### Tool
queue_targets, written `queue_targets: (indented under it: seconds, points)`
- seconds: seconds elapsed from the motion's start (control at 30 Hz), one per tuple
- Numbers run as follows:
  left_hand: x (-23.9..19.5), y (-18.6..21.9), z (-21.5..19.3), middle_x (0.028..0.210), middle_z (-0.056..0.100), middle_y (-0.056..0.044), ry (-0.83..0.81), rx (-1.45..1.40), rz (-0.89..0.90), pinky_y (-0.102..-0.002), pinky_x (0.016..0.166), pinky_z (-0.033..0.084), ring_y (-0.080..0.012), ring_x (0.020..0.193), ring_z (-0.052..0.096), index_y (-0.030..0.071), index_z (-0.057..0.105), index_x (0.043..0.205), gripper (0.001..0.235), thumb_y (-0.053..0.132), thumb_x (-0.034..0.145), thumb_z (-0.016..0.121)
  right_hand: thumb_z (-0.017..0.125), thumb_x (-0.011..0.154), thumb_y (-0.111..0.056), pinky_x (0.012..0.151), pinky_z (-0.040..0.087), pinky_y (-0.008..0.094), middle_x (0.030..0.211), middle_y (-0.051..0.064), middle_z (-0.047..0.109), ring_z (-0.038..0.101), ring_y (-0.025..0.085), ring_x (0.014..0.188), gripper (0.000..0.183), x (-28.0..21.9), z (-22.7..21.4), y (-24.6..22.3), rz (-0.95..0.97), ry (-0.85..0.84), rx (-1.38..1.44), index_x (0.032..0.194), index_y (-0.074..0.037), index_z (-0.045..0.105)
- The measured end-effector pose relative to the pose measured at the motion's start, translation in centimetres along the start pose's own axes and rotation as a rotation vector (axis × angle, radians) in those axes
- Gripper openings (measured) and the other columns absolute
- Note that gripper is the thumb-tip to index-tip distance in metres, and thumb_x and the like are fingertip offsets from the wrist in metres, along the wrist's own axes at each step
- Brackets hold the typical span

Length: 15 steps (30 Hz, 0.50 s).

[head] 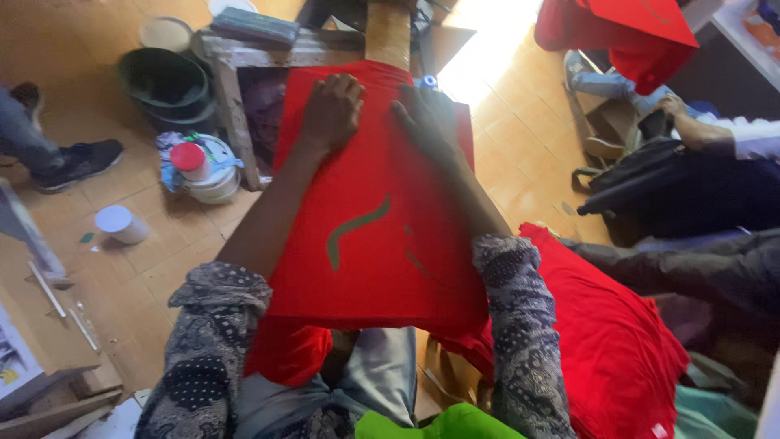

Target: The person repeatedly places red t-shirts onto a screen printing frame, smooths the fabric with both hands, and removes the shirts after a brief press. The process is repeated multiple times with the same shirt or different shirts from a nearby stack.

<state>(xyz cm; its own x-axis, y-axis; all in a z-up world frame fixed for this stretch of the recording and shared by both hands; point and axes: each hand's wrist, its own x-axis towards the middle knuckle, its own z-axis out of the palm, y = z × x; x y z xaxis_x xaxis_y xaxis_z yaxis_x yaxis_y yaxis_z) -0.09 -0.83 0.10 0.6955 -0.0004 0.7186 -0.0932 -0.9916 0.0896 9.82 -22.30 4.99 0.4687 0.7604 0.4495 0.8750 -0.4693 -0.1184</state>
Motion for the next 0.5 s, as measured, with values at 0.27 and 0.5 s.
queue_targets:
  seconds: [0.27, 0.5]
  points:
    - [-0.2, -0.9, -0.4, 0.11, 0.067, -0.009, 0.006, 0.074, 0.056, -0.047, 0.079, 0.048, -0.0318, 0.099, 0.062, 0.011, 0.07, 0.111, 0.021, 0.021, 0.093, 0.074, 0.03, 0.107, -0.06, 0.093, 0.042, 0.047, 0.123, 0.017, 0.065, 0.06, 0.033, 0.11, 0.064, 0.1, -0.3, -1.1, -0.027, 0.048, 0.054, 0.133, -0.009, 0.059]
    - [-0.6, -0.9, -0.4, 0.127, 0.07, -0.01, 0.006, 0.036, 0.064, -0.048, 0.086, 0.048, -0.0325, 0.113, 0.061, 0.009, 0.075, 0.126, 0.031, 0.022, 0.098, 0.069, 0.024, 0.107, -0.064, 0.127, 0.02, 0.057, 0.169, 0.013, 0.032, 0.026, 0.037, 0.157, 0.073, -2.1, -0.3, -2.5, 0.048, -0.135, 0.024, 0.161, -0.015, 0.035]
